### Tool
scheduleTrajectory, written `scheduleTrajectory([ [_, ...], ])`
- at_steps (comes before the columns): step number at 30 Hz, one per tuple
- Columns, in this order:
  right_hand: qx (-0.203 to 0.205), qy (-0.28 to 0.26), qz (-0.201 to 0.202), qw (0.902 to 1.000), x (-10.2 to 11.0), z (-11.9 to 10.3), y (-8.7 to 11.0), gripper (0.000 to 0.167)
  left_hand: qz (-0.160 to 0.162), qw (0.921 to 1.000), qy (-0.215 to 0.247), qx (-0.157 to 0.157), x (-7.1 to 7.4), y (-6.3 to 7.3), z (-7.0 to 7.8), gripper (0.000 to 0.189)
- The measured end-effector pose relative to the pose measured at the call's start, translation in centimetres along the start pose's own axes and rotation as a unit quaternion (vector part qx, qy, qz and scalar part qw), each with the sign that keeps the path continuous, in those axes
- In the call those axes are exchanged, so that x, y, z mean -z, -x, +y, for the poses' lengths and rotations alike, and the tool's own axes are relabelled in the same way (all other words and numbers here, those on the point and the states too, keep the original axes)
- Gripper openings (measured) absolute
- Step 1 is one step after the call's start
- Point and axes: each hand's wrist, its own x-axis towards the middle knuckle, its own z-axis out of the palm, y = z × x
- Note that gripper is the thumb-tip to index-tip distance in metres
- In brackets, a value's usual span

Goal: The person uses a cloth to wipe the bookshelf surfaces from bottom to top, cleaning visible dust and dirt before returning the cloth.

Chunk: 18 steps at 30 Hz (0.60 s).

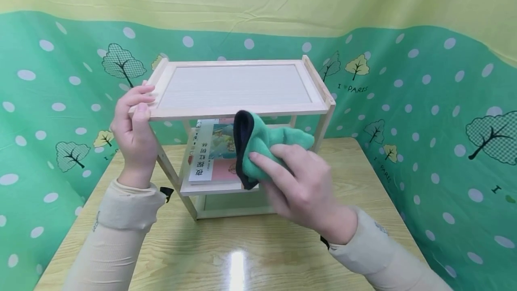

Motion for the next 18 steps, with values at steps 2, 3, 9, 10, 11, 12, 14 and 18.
scheduleTrajectory([
  [2, -0.001, 0.004, 0.011, 0.9999, 0.2, 0.2, -0.9, 0.024, -0.001, 1.0, -0.001, 0.0, 0.0, 0.0, 0.0, 0.036],
  [3, -0.001, 0.005, 0.011, 0.9999, 0.4, 0.3, -1.3, 0.024, -0.001, 1.0, -0.002, 0.0, 0.1, 0.0, 0.0, 0.036],
  [9, -0.009, 0.021, 0.01, 0.9997, 0.9, 1.4, -3.4, 0.025, -0.006, 1.0, -0.005, -0.001, 0.1, 0.1, 0.0, 0.035],
  [10, -0.009, 0.022, 0.013, 0.9996, 1.0, 1.6, -3.6, 0.024, -0.006, 1.0, -0.004, -0.002, 0.0, 0.1, 0.0, 0.036],
  [11, -0.011, 0.023, 0.016, 0.9995, 1.0, 1.8, -3.9, 0.024, -0.006, 1.0, -0.005, -0.002, 0.0, 0.1, 0.0, 0.036],
  [12, -0.013, 0.026, 0.018, 0.9994, 1.1, 2.2, -4.2, 0.024, -0.006, 1.0, -0.004, -0.003, 0.0, 0.0, 0.0, 0.036],
  [14, -0.024, 0.029, 0.016, 0.9992, 1.3, 2.9, -4.8, 0.023, -0.004, 1.0, -0.003, -0.004, 0.0, 0.0, 0.0, 0.036],
  [18, -0.058, 0.05, -0.015, 0.997, 2.1, 4.4, -6.0, 0.026, -0.003, 1.0, -0.002, -0.005, 0.0, 0.1, 0.0, 0.036],
])
